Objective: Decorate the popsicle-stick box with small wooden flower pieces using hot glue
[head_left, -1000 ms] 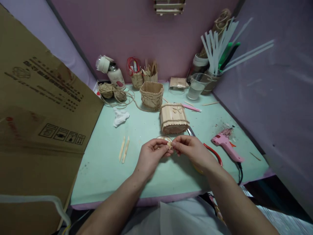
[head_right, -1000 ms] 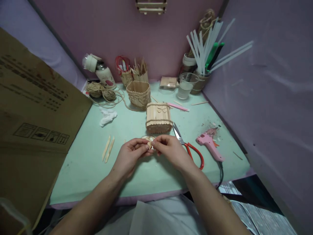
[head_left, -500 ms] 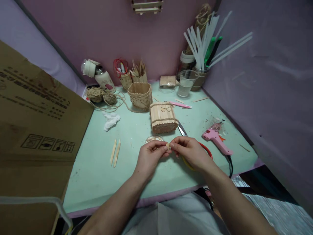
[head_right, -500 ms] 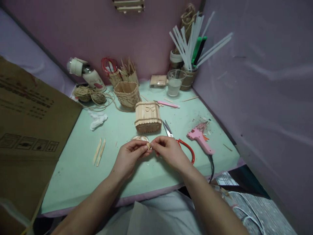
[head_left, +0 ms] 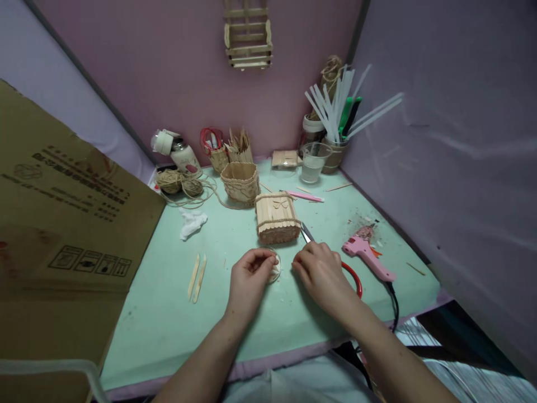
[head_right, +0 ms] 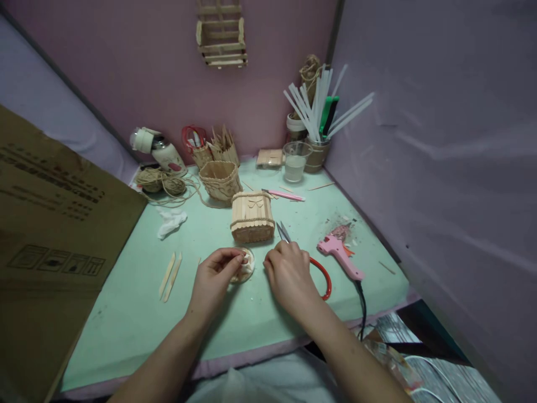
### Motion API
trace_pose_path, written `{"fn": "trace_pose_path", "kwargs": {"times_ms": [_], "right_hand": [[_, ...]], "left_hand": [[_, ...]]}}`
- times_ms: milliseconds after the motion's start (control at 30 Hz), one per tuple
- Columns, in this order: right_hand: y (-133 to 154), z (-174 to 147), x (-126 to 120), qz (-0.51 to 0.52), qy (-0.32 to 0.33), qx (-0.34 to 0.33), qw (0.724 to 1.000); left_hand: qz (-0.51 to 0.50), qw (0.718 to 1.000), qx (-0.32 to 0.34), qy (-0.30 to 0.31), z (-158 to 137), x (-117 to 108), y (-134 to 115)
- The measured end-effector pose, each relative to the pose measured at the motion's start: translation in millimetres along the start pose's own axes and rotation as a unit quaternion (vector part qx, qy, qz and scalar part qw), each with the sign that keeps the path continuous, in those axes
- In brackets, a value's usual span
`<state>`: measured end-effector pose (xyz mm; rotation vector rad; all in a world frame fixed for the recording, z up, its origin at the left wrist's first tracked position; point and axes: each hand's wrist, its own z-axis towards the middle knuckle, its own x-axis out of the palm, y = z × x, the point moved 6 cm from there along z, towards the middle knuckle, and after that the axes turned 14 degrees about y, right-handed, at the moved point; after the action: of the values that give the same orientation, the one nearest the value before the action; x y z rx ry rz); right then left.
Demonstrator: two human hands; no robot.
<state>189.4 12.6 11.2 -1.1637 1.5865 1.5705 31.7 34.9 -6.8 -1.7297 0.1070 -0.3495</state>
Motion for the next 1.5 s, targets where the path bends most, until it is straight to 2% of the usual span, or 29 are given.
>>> {"fn": "trace_pose_path", "kwargs": {"times_ms": [67, 167, 300, 367, 433, 500, 633, 733, 800, 933, 1000, 1100, 1167, 1300, 1500], "right_hand": [[4, 2, 8, -0.059, 0.006, 0.010, 0.998], [8, 4, 14, -0.093, 0.000, 0.018, 0.995], [-1, -2, -6, -0.085, -0.053, 0.017, 0.995], [-21, -12, -25, -0.079, -0.100, 0.042, 0.991], [-51, -23, -44, -0.093, -0.142, 0.094, 0.981], [-84, -32, -52, -0.148, -0.130, 0.165, 0.966], [-129, -35, -43, -0.174, -0.075, 0.213, 0.958], [-142, -31, -32, -0.150, -0.045, 0.226, 0.961], [-144, -32, -32, -0.115, -0.051, 0.223, 0.967], [-136, -50, -49, 0.041, -0.116, 0.206, 0.971], [-123, -62, -51, 0.162, -0.109, 0.170, 0.966], [-95, -78, -42, 0.331, -0.090, 0.124, 0.931], [-77, -85, -30, 0.405, -0.092, 0.127, 0.901], [-41, -83, -5, 0.464, -0.028, 0.106, 0.879], [-17, -75, 1, 0.445, -0.023, 0.121, 0.887]], "left_hand": [[0.024, 0.999, 0.017, -0.016, -1, -4, -2], [0.042, 0.998, 0.024, -0.032, -2, -9, -3], [0.057, 0.996, 0.051, -0.043, -2, -14, -5], [0.043, 0.996, 0.049, -0.055, -1, -18, -3], [0.007, 0.998, 0.032, -0.062, 0, -20, 2], [-0.035, 0.997, 0.015, -0.064, 1, -21, 7], [-0.110, 0.992, -0.015, -0.065, 3, -21, 10], [-0.151, 0.986, -0.042, -0.062, 4, -20, 12], [-0.170, 0.982, -0.057, -0.054, 5, -19, 14], [-0.182, 0.980, -0.071, -0.041, 4, -15, 15], [-0.185, 0.980, -0.072, -0.035, 3, -13, 15], [-0.190, 0.979, -0.074, -0.021, 2, -11, 14], [-0.191, 0.978, -0.080, -0.012, 1, -10, 15], [-0.188, 0.978, -0.087, -0.010, 0, -10, 14], [-0.186, 0.980, -0.064, 0.035, 0, -6, 11]]}}
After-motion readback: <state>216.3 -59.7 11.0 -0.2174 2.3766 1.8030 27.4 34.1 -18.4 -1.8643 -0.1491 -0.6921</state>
